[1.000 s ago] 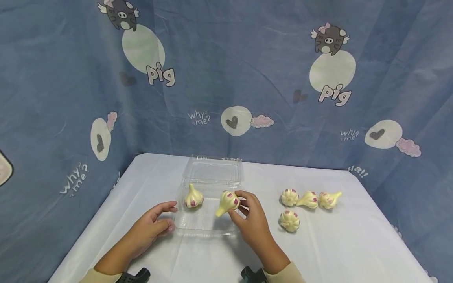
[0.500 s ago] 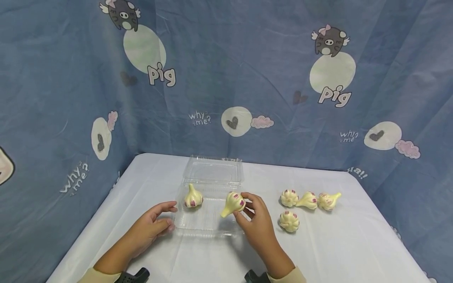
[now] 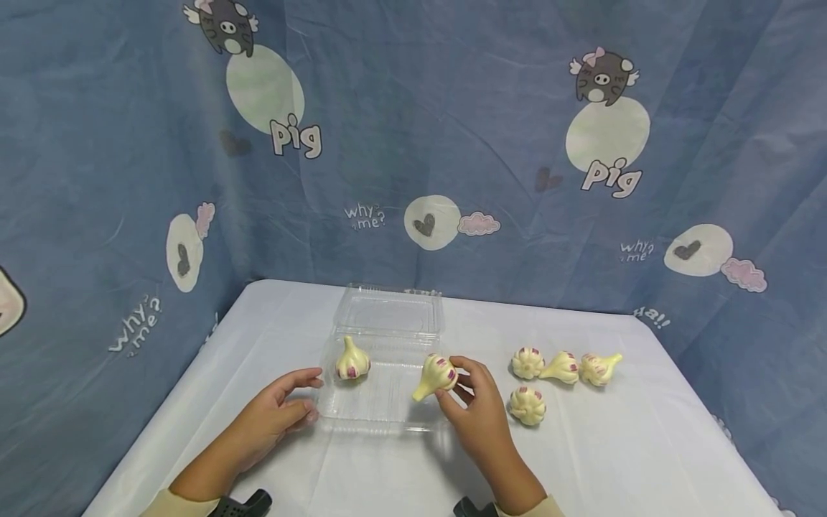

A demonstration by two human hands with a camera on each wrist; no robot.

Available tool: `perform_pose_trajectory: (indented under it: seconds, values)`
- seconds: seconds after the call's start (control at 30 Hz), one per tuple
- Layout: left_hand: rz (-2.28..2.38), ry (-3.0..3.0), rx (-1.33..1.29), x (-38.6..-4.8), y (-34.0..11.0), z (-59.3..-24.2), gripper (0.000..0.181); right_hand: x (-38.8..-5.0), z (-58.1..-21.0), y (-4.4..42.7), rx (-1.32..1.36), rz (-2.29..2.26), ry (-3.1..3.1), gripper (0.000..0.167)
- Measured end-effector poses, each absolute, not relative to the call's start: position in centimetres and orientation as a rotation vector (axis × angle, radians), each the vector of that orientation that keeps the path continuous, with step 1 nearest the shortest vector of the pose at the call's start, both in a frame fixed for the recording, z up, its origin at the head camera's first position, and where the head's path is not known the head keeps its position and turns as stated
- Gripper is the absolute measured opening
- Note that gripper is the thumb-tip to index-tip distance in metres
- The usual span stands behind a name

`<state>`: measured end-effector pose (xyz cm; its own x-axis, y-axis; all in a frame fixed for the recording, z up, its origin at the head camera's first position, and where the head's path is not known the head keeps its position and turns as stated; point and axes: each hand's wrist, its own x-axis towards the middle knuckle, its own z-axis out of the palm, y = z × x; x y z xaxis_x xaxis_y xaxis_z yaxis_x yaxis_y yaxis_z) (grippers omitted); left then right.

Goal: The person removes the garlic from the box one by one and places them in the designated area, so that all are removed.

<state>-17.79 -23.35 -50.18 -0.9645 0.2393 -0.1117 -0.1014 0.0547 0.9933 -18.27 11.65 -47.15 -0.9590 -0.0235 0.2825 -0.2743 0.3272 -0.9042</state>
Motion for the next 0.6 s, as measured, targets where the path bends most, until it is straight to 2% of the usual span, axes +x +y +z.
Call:
perform_pose_trajectory:
  seconds: [0.6]
  values:
    - [1.991,2.092,0.142,-17.9,-23.4,-50.4,0.065,-17.4,-47.4,13.4,0.252,1.657,-2.344,0.052]
